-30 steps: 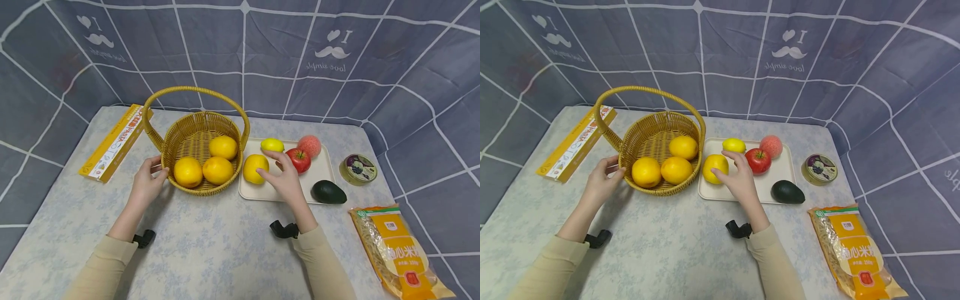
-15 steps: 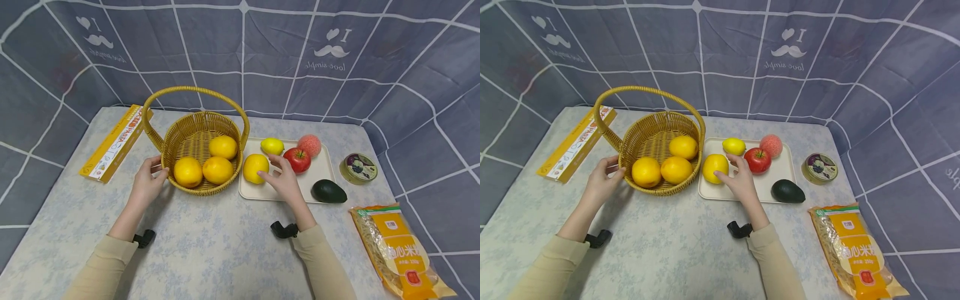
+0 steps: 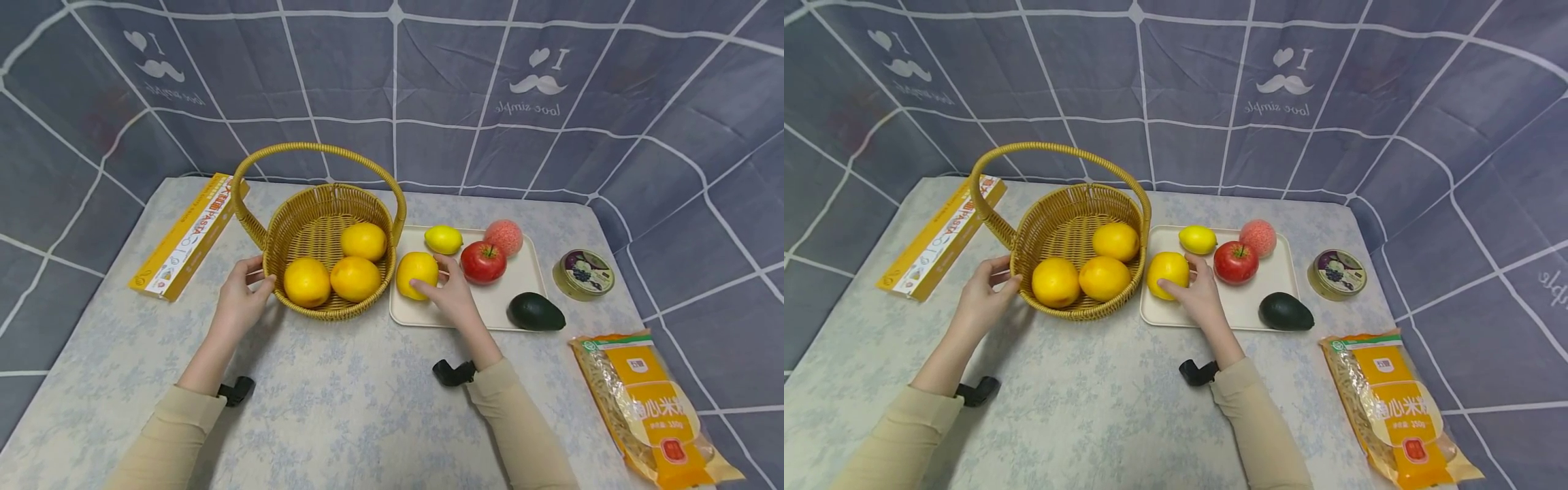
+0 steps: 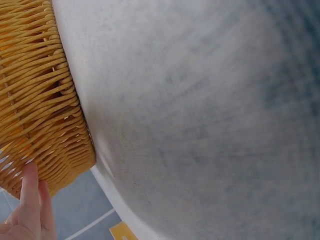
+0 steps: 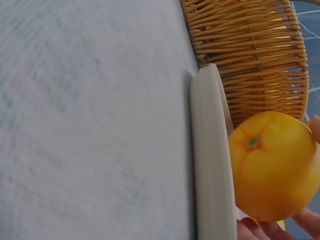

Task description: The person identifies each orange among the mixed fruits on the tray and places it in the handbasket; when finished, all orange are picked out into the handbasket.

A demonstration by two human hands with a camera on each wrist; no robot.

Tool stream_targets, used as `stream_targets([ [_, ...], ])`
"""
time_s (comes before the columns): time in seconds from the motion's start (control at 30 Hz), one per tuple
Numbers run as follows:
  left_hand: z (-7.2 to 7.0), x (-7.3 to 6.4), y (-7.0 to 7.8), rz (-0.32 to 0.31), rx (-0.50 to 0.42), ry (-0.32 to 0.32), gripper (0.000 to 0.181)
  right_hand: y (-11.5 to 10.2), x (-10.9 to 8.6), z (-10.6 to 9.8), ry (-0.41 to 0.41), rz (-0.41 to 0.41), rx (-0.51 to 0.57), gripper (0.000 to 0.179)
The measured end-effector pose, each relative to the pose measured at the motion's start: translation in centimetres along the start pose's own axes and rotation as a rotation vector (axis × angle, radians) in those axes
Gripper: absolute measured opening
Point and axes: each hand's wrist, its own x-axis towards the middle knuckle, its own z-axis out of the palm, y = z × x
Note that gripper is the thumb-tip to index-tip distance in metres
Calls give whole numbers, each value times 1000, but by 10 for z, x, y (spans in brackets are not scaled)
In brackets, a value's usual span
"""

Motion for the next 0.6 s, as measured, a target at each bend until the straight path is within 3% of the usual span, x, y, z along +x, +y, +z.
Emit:
stream_targets([
  [0.6, 0, -1, 0, 1, -17, -5, 56, -1, 3, 8, 25, 68, 115, 84],
])
